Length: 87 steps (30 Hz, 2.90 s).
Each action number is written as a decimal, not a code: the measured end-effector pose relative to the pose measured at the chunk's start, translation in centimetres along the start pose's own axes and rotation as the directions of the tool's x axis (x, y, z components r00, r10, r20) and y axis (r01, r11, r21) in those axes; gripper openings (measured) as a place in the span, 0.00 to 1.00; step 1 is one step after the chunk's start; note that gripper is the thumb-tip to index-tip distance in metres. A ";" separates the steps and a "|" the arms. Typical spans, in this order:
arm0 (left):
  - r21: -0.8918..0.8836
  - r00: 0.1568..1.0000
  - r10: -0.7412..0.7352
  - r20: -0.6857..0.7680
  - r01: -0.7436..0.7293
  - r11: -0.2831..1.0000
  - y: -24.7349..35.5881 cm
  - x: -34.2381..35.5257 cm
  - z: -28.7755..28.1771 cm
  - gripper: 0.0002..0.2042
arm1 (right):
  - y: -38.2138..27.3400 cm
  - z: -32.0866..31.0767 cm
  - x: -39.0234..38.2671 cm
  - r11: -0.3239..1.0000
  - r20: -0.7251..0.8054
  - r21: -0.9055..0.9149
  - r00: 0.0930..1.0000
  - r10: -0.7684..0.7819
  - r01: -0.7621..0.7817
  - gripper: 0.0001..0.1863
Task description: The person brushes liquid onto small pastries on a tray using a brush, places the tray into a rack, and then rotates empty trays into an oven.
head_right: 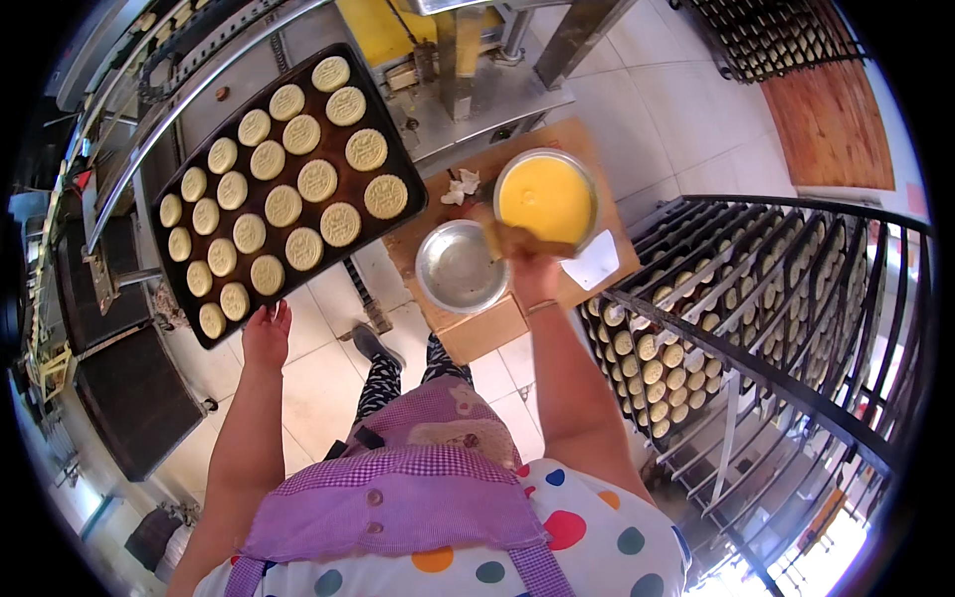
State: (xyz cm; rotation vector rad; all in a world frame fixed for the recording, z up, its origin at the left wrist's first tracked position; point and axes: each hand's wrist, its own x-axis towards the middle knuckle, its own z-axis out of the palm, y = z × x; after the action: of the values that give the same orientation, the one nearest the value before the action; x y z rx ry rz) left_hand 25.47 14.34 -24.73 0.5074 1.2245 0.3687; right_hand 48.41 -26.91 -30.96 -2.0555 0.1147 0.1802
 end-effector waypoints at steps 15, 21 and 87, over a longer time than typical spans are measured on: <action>0.000 0.980 -0.146 -0.133 0.147 0.989 -5.9 -6.1 -5.9 0.10 | -1.2 -7.5 7.6 0.928 -0.183 0.015 0.912 0.368 -0.372 0.15; -0.008 0.964 -0.178 -0.199 0.180 0.984 -7.5 -8.2 -8.3 0.07 | -3.7 -5.3 5.3 0.771 -0.135 0.518 0.855 0.500 -0.369 0.15; 0.757 0.964 -0.240 0.115 0.071 0.650 4.1 -13.0 -22.6 0.10 | -22.3 31.7 -19.0 0.942 0.411 -0.068 0.870 -0.273 0.328 0.22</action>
State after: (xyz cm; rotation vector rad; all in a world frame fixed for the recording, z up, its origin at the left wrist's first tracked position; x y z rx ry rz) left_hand -0.01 14.73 -17.79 1.1171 1.1711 -0.3793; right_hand 30.71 11.60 -22.98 -2.0981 -0.4823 0.4155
